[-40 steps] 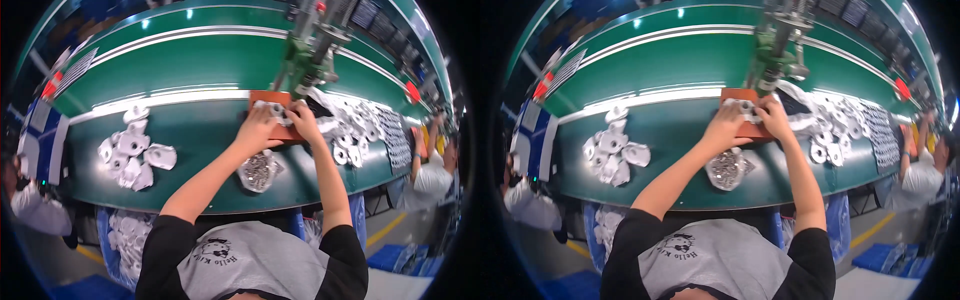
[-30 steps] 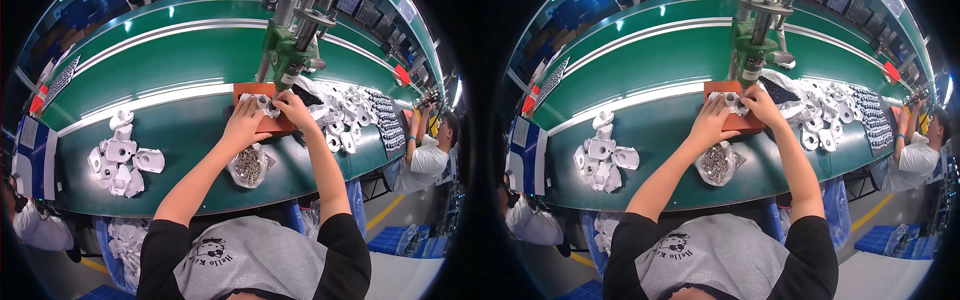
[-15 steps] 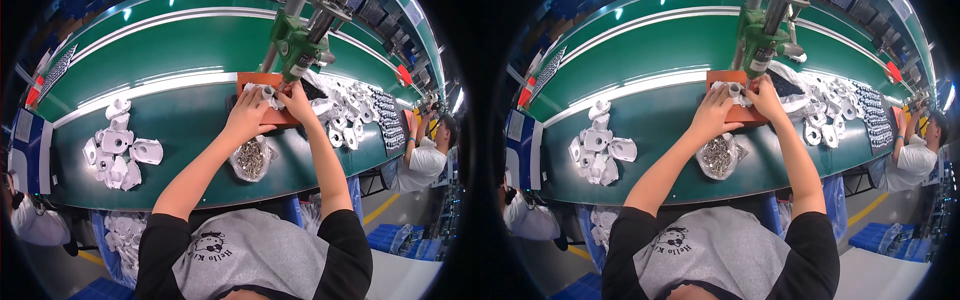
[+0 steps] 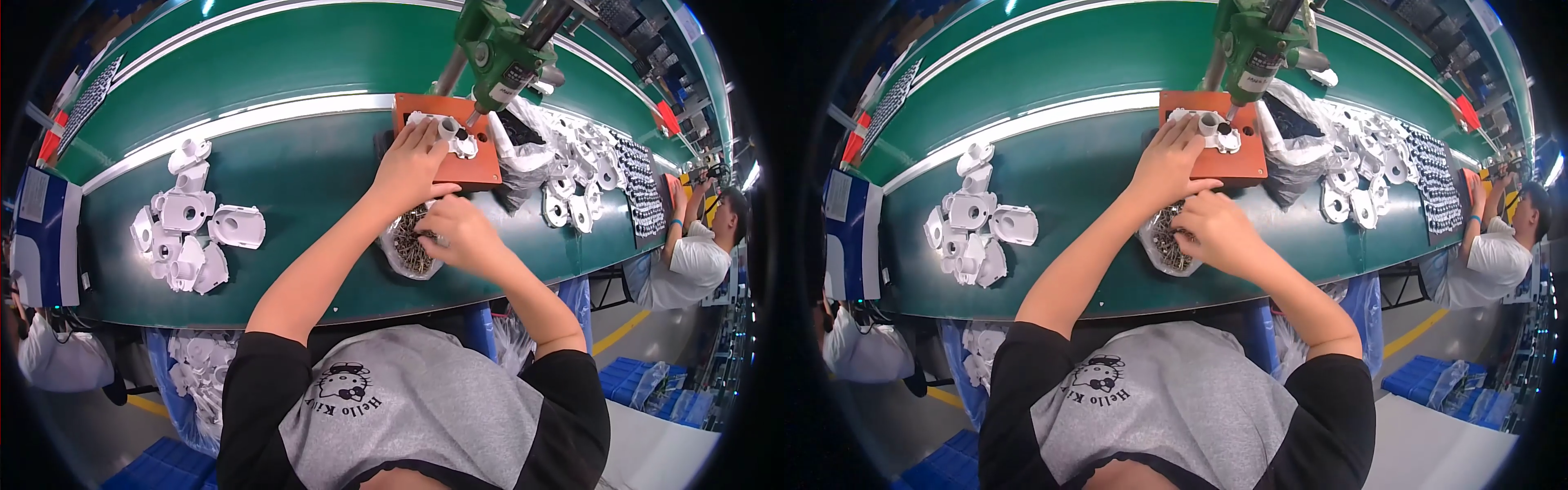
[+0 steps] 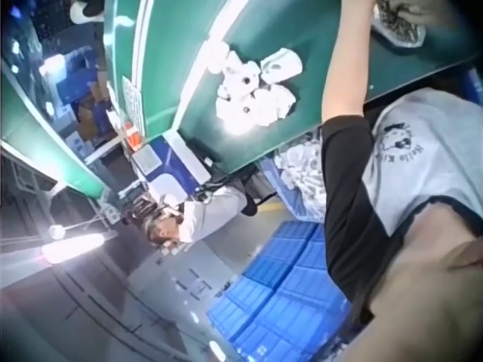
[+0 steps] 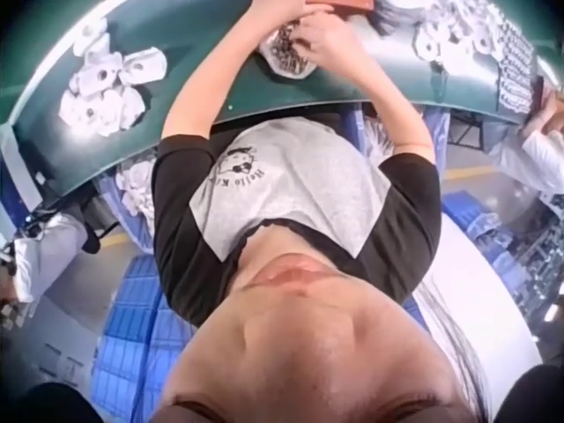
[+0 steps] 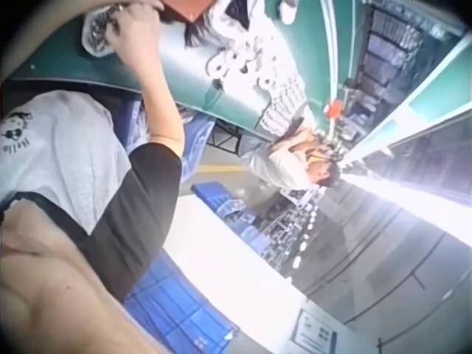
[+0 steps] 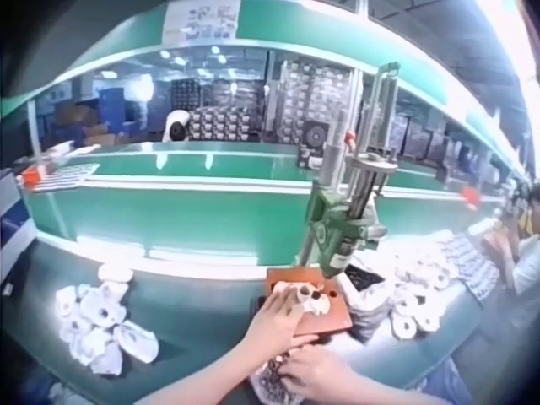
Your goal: Use a manual press machine to attach small metal eyelets to plastic components.
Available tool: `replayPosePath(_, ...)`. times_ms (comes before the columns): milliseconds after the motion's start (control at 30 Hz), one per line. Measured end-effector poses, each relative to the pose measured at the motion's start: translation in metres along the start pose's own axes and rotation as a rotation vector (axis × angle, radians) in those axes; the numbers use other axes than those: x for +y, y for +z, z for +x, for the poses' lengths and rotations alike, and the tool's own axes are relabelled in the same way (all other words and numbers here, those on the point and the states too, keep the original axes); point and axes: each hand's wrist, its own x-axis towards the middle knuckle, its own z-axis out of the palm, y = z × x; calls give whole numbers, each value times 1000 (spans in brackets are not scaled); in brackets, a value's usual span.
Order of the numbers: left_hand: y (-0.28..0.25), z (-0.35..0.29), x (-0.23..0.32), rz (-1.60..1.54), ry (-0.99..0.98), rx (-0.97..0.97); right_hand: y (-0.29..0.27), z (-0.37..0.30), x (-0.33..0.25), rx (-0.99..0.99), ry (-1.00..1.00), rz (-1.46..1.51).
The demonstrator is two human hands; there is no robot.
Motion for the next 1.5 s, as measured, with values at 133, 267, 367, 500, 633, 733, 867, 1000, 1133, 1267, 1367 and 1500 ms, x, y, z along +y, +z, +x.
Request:
replayPosePath(133,0,0,1,-23,-10,-13,8,0,-4,-207,60,-144)
replayPosePath(267,0,-1,2,-28,-27,-22,16,-1,5,-172,60,-162)
replayPosePath(367,0,-2,1,-22,-13,-10,16,0,4,-184,69,-164)
replayPosePath(500,-2,-1,1,-15,-19,-17,15,4,1,-215,63,-204)
replayPosePath(633,-2,0,3,-23,-26,-24,17,3,4,-215,55,-235)
replayPosePath(733,0,0,2,-20,-19,-5,14,5,2,-203,60,-230)
replayPosePath(867,4,-1,-1,-42,-15,2,-9,10,2,-117,188,50)
replayPosePath(1000,0,-2,-2,8,-26,-1,-38,17,20,-5,414,180)
replayPosePath(1133,-8,2,3,-35,-22,-11,-49,23,66,166,589,353)
replayPosePath(1267,-7,2,4,-39,-30,-21,-38,37,100,477,521,429)
replayPosePath(1367,-6,1,4,-32,-24,-24,-30,42,108,495,540,221)
replayPosePath(1500,-5,1,4,-19,-27,5,-28,46,103,478,564,206)
